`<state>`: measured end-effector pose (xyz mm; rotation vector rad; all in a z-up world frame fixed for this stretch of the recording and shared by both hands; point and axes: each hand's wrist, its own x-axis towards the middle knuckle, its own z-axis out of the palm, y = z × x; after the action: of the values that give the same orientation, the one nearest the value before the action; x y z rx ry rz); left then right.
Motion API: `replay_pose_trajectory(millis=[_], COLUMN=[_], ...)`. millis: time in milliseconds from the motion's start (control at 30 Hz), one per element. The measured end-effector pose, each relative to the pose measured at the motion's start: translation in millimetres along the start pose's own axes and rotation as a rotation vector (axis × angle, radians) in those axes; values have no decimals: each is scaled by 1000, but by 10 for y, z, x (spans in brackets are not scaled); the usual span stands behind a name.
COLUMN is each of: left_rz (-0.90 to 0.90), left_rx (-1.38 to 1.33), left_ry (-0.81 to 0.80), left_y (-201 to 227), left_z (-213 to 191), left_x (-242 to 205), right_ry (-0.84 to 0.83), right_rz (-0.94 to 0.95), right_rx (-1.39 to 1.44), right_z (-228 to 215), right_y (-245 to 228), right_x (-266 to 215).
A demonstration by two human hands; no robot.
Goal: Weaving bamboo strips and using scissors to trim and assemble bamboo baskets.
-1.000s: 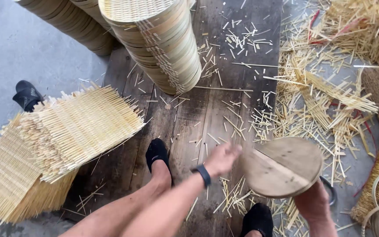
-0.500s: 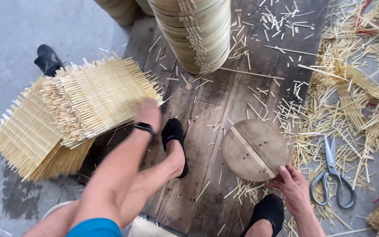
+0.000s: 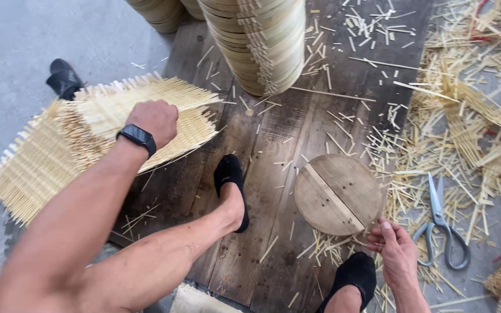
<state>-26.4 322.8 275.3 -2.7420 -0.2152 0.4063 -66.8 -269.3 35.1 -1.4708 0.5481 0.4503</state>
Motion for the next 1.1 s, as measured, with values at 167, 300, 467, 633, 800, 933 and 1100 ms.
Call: replay_pose_trajectory(millis=[167, 300, 467, 633, 800, 933, 1100], left_rz=[353, 759, 1026, 767, -312, -259, -298], left_rx=[-123, -381, -446, -837, -1428, -1880, -1881], left_ry=[48, 393, 356, 376, -217, -477, -347], left_y=[1161, 2297, 3230, 3131, 2955, 2946, 2997], left_z=[-1368, -1150, 275, 423, 1156, 1453, 1226], left_x=[-415, -749, -929, -705, -57, 50, -68], right_ry=[-155, -584, -331, -228, -165, -104, 153], right_rz=[-66, 26, 111, 71, 32, 40, -158], right_rx=[208, 610, 313, 79, 171, 102, -162], right_z=[-169, 140, -47, -15, 72, 100, -317], right_y=[-333, -1237, -756, -419, -532, -543, -550], right_x=[-12, -458, 28, 257, 144, 96, 140])
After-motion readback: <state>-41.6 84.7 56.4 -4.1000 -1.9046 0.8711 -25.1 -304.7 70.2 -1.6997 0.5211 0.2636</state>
